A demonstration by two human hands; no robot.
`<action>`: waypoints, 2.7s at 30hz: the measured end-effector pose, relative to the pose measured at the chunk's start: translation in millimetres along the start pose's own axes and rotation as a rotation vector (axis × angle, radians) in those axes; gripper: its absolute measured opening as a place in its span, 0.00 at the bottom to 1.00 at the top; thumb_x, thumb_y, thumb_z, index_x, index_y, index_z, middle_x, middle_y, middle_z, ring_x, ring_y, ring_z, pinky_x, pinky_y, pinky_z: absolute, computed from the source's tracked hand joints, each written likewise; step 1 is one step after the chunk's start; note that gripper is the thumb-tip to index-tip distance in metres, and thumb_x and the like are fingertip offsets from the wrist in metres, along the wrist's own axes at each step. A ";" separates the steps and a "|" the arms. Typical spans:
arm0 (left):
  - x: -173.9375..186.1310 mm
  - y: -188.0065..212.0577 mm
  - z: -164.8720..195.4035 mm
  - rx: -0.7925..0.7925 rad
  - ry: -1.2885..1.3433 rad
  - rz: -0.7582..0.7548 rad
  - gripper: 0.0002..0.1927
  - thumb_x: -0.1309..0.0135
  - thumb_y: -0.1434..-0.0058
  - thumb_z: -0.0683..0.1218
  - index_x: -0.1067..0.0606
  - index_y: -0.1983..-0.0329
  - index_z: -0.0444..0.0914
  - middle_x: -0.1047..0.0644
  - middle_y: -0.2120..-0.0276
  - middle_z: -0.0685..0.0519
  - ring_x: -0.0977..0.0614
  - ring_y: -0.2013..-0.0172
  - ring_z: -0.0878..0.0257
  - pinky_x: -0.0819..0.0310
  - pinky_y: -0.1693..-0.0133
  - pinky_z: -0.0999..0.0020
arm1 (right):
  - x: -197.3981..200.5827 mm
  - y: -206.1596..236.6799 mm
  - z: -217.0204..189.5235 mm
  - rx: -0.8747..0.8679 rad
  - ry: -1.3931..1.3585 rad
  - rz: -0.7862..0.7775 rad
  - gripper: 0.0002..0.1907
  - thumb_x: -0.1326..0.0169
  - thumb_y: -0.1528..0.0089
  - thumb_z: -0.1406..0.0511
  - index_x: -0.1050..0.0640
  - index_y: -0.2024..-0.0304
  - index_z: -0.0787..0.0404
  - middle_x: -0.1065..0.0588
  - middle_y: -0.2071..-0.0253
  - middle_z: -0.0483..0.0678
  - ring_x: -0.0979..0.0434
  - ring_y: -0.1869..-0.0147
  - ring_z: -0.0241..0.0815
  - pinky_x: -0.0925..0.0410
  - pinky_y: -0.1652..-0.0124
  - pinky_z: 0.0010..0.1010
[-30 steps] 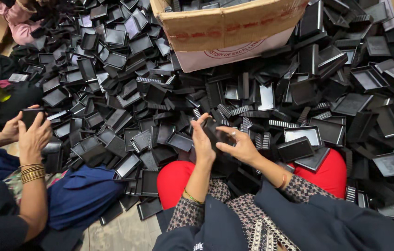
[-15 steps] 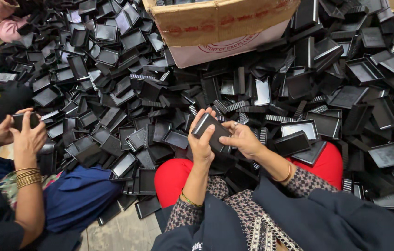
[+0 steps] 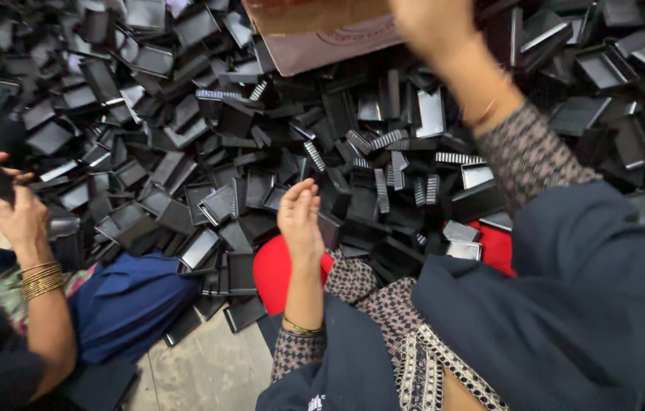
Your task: The person sits on the floor and repeatedly picks up two black plastic components from a large pile. They align and press the parts together to form a single unit, then place the assembled piece into a nearby cardboard box. The process is repeated continuously with new parts from the pile.
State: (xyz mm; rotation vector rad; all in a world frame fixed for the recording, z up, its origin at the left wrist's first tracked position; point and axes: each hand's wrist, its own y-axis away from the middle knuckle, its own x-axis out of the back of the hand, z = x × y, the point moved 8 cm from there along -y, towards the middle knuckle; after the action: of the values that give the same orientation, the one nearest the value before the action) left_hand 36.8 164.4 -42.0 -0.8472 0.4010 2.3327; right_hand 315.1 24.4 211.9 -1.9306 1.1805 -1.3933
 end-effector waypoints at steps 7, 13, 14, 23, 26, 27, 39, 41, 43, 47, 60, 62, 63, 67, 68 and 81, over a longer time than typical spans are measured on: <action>31.1 -20.9 -21.5 0.042 -0.004 0.041 0.07 0.46 0.32 0.39 0.26 0.52 0.36 0.20 0.55 0.52 0.19 0.57 0.67 0.24 0.56 0.74 | -146.9 132.6 22.1 -0.248 0.355 -0.716 0.24 0.35 0.47 0.52 0.20 0.59 0.64 0.22 0.59 0.60 0.21 0.54 0.62 0.30 0.57 0.52; 25.0 -13.9 -73.2 0.245 -0.034 -0.005 0.09 0.43 0.35 0.40 0.26 0.52 0.38 0.19 0.56 0.52 0.19 0.58 0.68 0.25 0.57 0.75 | -158.4 140.3 44.2 -0.241 0.515 -0.761 0.12 0.39 0.47 0.58 0.19 0.66 0.59 0.20 0.65 0.56 0.19 0.59 0.58 0.30 0.58 0.50; 30.6 -12.4 -77.8 0.278 -0.056 0.013 0.09 0.43 0.36 0.41 0.26 0.52 0.39 0.19 0.56 0.53 0.18 0.58 0.68 0.24 0.57 0.75 | -149.1 134.5 44.0 -0.202 0.566 -0.749 0.10 0.40 0.49 0.61 0.18 0.68 0.59 0.20 0.66 0.55 0.18 0.60 0.57 0.29 0.58 0.49; -23.6 -24.5 -46.1 0.021 -0.359 -0.625 0.29 0.45 0.29 0.52 0.34 0.30 0.33 0.27 0.36 0.46 0.26 0.37 0.58 0.34 0.36 0.64 | -60.7 164.5 -95.5 0.039 -0.285 -0.390 0.14 0.45 0.40 0.67 0.22 0.51 0.64 0.21 0.58 0.57 0.19 0.57 0.57 0.27 0.57 0.42; -52.8 1.8 -70.2 0.482 0.019 -0.674 0.32 0.46 0.33 0.58 0.35 0.32 0.37 0.25 0.42 0.45 0.22 0.45 0.52 0.27 0.44 0.53 | -88.5 167.9 -112.8 0.070 -0.407 -0.533 0.13 0.44 0.38 0.66 0.21 0.51 0.63 0.21 0.60 0.55 0.20 0.54 0.55 0.28 0.54 0.42; -57.6 8.0 -75.4 0.663 0.204 -0.592 0.32 0.46 0.35 0.60 0.34 0.35 0.38 0.24 0.46 0.45 0.19 0.50 0.50 0.22 0.49 0.48 | -91.0 157.8 -108.2 0.138 -0.407 -0.515 0.11 0.43 0.37 0.65 0.21 0.53 0.62 0.21 0.59 0.54 0.21 0.53 0.54 0.28 0.52 0.43; 7.1 -8.1 -56.2 0.416 0.240 -0.075 0.18 0.47 0.34 0.47 0.26 0.41 0.48 0.20 0.56 0.48 0.17 0.58 0.56 0.19 0.56 0.53 | -116.4 87.9 84.2 -0.245 0.757 -0.327 0.38 0.31 0.50 0.56 0.29 0.43 0.66 0.24 0.56 0.56 0.25 0.51 0.55 0.28 0.56 0.47; 14.8 -17.0 -57.1 0.338 0.132 -0.084 0.16 0.44 0.38 0.42 0.26 0.46 0.46 0.20 0.56 0.51 0.17 0.57 0.57 0.19 0.57 0.55 | -111.5 98.2 69.5 -0.166 0.696 -0.293 0.26 0.33 0.44 0.59 0.26 0.48 0.60 0.23 0.57 0.51 0.24 0.50 0.51 0.29 0.51 0.47; 18.4 -25.3 -57.3 0.303 0.058 -0.069 0.12 0.43 0.38 0.41 0.25 0.51 0.42 0.19 0.57 0.53 0.17 0.57 0.59 0.20 0.58 0.58 | -85.4 102.2 47.8 -0.119 0.575 -0.195 0.13 0.35 0.40 0.62 0.23 0.55 0.57 0.22 0.59 0.49 0.23 0.48 0.50 0.30 0.47 0.46; -5.5 -32.2 -54.5 0.267 -0.060 -0.139 0.08 0.43 0.34 0.46 0.23 0.56 0.37 0.20 0.62 0.55 0.20 0.60 0.64 0.24 0.58 0.70 | -46.0 122.6 30.6 -0.471 -0.316 -0.174 0.11 0.42 0.34 0.65 0.21 0.51 0.65 0.21 0.58 0.50 0.23 0.55 0.39 0.30 0.52 0.29; -59.8 -24.2 -44.0 -0.027 -0.267 -0.072 0.15 0.40 0.32 0.51 0.21 0.58 0.33 0.23 0.64 0.57 0.26 0.62 0.68 0.33 0.58 0.72 | -70.9 198.5 -75.8 -0.389 -0.366 -0.275 0.34 0.33 0.44 0.60 0.27 0.39 0.67 0.24 0.43 0.57 0.22 0.41 0.48 0.31 0.42 0.35; -59.4 -24.4 -38.4 -0.055 -0.150 -0.080 0.21 0.51 0.29 0.58 0.23 0.51 0.35 0.23 0.60 0.55 0.24 0.58 0.68 0.30 0.53 0.72 | -73.7 209.6 -72.4 -0.506 -0.465 -0.286 0.33 0.34 0.44 0.60 0.25 0.38 0.63 0.23 0.42 0.56 0.21 0.41 0.49 0.30 0.43 0.36; -60.0 -24.4 -35.2 -0.068 -0.092 -0.085 0.25 0.57 0.27 0.61 0.24 0.48 0.35 0.22 0.57 0.55 0.22 0.56 0.67 0.28 0.50 0.72 | -75.8 214.4 -69.7 -0.566 -0.513 -0.290 0.33 0.34 0.44 0.59 0.25 0.38 0.61 0.23 0.42 0.55 0.21 0.41 0.50 0.29 0.43 0.36; -68.2 -22.3 -36.4 0.053 -0.067 -0.106 0.34 0.68 0.26 0.65 0.26 0.44 0.32 0.22 0.54 0.50 0.22 0.54 0.63 0.27 0.48 0.69 | -74.4 212.6 -83.4 -0.347 -0.446 -0.277 0.31 0.32 0.44 0.63 0.23 0.40 0.63 0.25 0.39 0.60 0.25 0.34 0.53 0.35 0.37 0.39; -71.5 -20.3 -34.3 0.039 -0.089 -0.109 0.34 0.68 0.26 0.65 0.26 0.44 0.32 0.22 0.54 0.50 0.22 0.53 0.62 0.27 0.48 0.68 | -75.1 213.7 -84.1 -0.348 -0.444 -0.274 0.31 0.32 0.45 0.63 0.23 0.40 0.63 0.25 0.39 0.59 0.25 0.34 0.52 0.34 0.37 0.38; -102.2 9.7 5.4 -0.025 0.201 -0.275 0.36 0.49 0.47 0.31 0.36 0.31 0.28 0.27 0.38 0.40 0.25 0.37 0.51 0.32 0.35 0.58 | -117.2 258.7 -42.7 -0.984 -1.233 -0.434 0.25 0.44 0.30 0.66 0.27 0.30 0.62 0.26 0.47 0.52 0.36 0.56 0.38 0.43 0.59 0.29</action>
State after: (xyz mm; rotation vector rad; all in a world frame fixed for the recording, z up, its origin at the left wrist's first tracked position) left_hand 89.8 113.7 30.1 -1.0815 0.3162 2.0123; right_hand 168.5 -4.2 -33.4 -3.0008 0.7889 0.5773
